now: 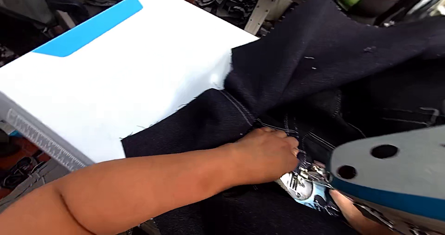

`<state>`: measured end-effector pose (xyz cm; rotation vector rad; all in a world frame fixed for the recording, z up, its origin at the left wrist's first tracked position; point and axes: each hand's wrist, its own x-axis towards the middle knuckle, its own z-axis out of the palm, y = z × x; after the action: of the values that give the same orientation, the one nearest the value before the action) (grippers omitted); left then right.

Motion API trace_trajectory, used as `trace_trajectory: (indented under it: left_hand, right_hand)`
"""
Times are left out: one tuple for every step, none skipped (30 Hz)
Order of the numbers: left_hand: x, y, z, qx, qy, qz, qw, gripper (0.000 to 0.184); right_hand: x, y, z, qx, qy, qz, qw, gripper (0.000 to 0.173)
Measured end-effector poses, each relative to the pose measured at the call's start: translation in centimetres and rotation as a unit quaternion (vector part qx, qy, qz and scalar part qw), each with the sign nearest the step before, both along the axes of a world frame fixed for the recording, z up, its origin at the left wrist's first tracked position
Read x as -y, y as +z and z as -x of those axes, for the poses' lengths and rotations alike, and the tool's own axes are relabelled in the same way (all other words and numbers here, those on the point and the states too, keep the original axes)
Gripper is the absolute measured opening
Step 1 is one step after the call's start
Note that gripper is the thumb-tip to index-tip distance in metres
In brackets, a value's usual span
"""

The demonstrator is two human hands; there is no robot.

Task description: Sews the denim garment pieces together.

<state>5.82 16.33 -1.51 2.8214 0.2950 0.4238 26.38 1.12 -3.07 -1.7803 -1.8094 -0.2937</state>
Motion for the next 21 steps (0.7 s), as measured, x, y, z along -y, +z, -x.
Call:
trace_trajectory:
  left_hand:
    - [0.0,0.1,0.0,-0.003,-0.001,0.014,1.0,0.031]
    - [0.0,0.1,-0.1,-0.003,-0.003,0.028,1.0,0.031]
    - [0.0,0.2,-0.1,-0.003,-0.006,0.036,0.999,0.031]
    - [-0.1,0.3,-0.1,-0.007,-0.008,0.041,0.999,0.031]
    - [-0.1,0.3,-0.1,-0.011,-0.01,0.042,0.999,0.031]
    - [-0.1,0.3,-0.1,-0.013,-0.012,0.04,0.999,0.03]
    - [-0.1,0.4,-0.2,-0.015,-0.014,0.037,0.999,0.029]
    - [-0.2,0.6,-0.1,-0.024,-0.017,0.035,0.999,0.029]
    - [-0.2,1.0,0.0,-0.037,-0.025,0.032,0.998,0.028]
    - [-0.3,1.2,0.2,-0.041,-0.042,0.029,0.998,0.026]
    - [-0.4,1.4,0.5,-0.031,-0.064,0.02,0.997,0.025]
    - [-0.4,1.3,0.8,-0.005,-0.087,0.008,0.996,0.022]
    - [-0.3,1.0,1.0,0.036,-0.111,-0.006,0.993,0.018]
    - [0.1,0.5,1.1,0.082,-0.133,-0.02,0.987,0.015]
    - [0.6,0.1,1.3,0.112,-0.156,-0.03,0.981,0.015]
    - [1.5,-0.1,1.8,0.109,-0.176,-0.03,0.978,0.017]
    - [2.6,0.1,2.5,0.082,-0.193,-0.026,0.977,0.017]
    - [3.9,0.5,3.4,0.035,-0.207,-0.014,0.978,0.016]
    - [5.4,1.0,4.2,-0.014,-0.221,-0.005,0.975,0.017]
    - [7.0,1.5,4.7,-0.058,-0.238,0.003,0.969,0.016]
    - [8.7,2.0,5.1,-0.096,-0.257,0.014,0.961,0.016]
  right_hand:
    - [0.0,1.2,1.7,-0.037,-0.044,0.022,0.998,0.027]
    - [0.0,2.8,4.0,-0.07,-0.123,0.072,0.987,0.027]
    - [-0.2,4.0,5.8,-0.08,-0.185,0.11,0.973,0.028]
    - [-0.1,4.3,6.1,-0.082,-0.211,0.145,0.963,0.032]
    - [0.0,3.8,5.6,-0.064,-0.197,0.138,0.969,0.032]
    - [0.2,2.8,4.4,-0.031,-0.166,0.121,0.978,0.032]
    - [0.2,1.8,3.0,-0.025,-0.137,0.131,0.982,0.031]
    - [0.2,1.0,1.9,-0.023,-0.118,0.127,0.985,0.031]
    - [0.1,0.6,1.6,-0.018,-0.12,0.117,0.986,0.031]
    - [0.2,0.7,2.1,-0.006,-0.142,0.11,0.984,0.033]
    - [0.2,1.3,3.3,0.016,-0.188,0.119,0.975,0.037]
    - [-0.2,2.7,5.1,0.003,-0.232,0.177,0.957,0.039]
    - [-0.6,3.9,6.4,-0.005,-0.229,0.209,0.951,0.037]
    - [-0.5,3.9,6.5,0.015,-0.175,0.165,0.97,0.033]
    - [0.2,3.8,5.8,0.023,-0.094,0.148,0.984,0.033]
    - [1.3,3.1,4.4,0.051,-0.002,0.145,0.988,0.04]
    - [2.5,3.2,3.8,0.072,0.07,0.174,0.98,0.047]
    - [3.8,3.9,4.3,0.075,0.128,0.221,0.964,0.047]
    - [5.0,4.8,5.5,0.076,0.18,0.256,0.947,0.036]
    - [6.0,5.4,6.7,0.091,0.231,0.274,0.929,0.022]
    - [6.9,5.8,7.8,0.117,0.274,0.291,0.909,0.012]
